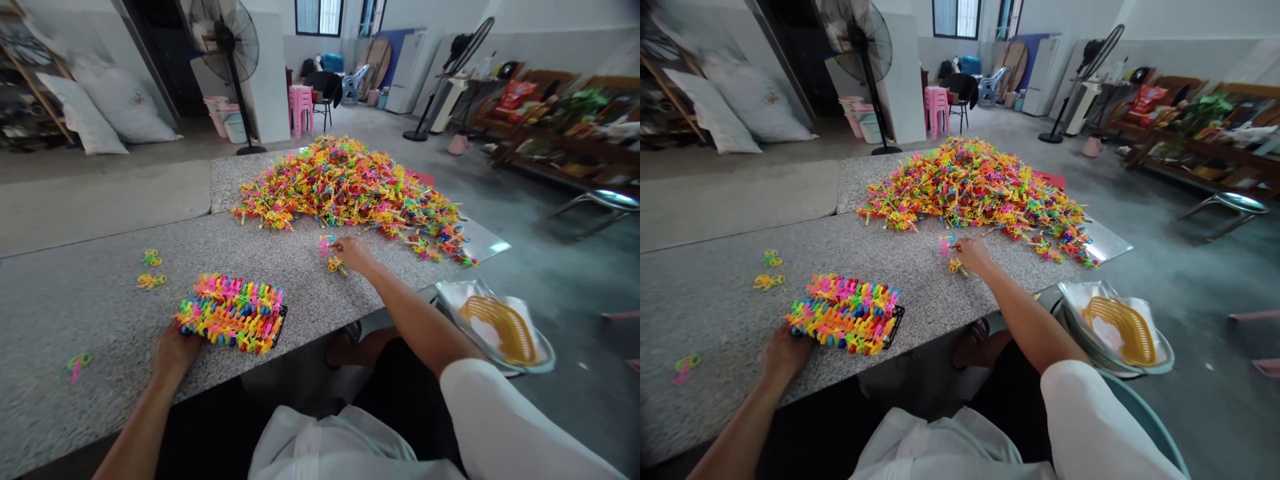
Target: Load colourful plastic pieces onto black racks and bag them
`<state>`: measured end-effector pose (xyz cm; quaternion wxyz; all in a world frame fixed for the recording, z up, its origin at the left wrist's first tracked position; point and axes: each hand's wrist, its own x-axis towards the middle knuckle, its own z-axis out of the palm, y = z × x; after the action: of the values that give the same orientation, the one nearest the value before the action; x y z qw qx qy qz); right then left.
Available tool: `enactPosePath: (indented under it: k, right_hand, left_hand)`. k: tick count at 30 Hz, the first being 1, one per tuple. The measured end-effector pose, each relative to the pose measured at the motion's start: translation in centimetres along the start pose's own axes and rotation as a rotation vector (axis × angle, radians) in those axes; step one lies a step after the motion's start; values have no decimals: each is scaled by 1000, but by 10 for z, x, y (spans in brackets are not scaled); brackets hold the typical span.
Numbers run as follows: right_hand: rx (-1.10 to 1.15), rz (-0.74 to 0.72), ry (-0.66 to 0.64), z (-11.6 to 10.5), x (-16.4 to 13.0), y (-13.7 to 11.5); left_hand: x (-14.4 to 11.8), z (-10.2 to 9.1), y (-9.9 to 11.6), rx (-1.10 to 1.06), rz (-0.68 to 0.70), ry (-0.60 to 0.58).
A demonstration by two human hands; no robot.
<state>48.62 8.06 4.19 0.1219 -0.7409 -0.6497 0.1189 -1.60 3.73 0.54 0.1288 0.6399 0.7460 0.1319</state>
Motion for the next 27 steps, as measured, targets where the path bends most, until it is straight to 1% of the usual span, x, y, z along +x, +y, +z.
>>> enactPosePath:
  k: [2,4,8,13,15,18,20,22,23,27]
  right_hand:
    - [147,19,53,8,-15,-14]
    - [273,40,61,17,-29,-31]
    - [448,46,16,35,-54,-62]
    - [577,30,-18,56,-77,-86]
    - [675,50,-95,63,-85,-94]
    - [892,104,-291,70,-95,-108]
    - [998,125,-374,74,-99,-116]
    - [1015,96,-397,76,-103,-123]
    - [993,71,-387,78,-105,-125]
    - [843,-15,-267,83,-113,-128]
  left_hand:
    - [1,2,-2,2,5,5]
    - [1,3,-3,4,10,5]
    - [-1,3,-2,-4,20,-3]
    - [-4,2,1,-39,23,7]
    - [-4,3,2,-40,22,7]
    - [-4,4,3,-21,8,22]
    - [-4,4,4,-8,-14,32]
    - [-4,4,6,-2,-32,32]
    - [-5,3,7,-2,-33,30]
    - [-7,-1,13,10,-43,20]
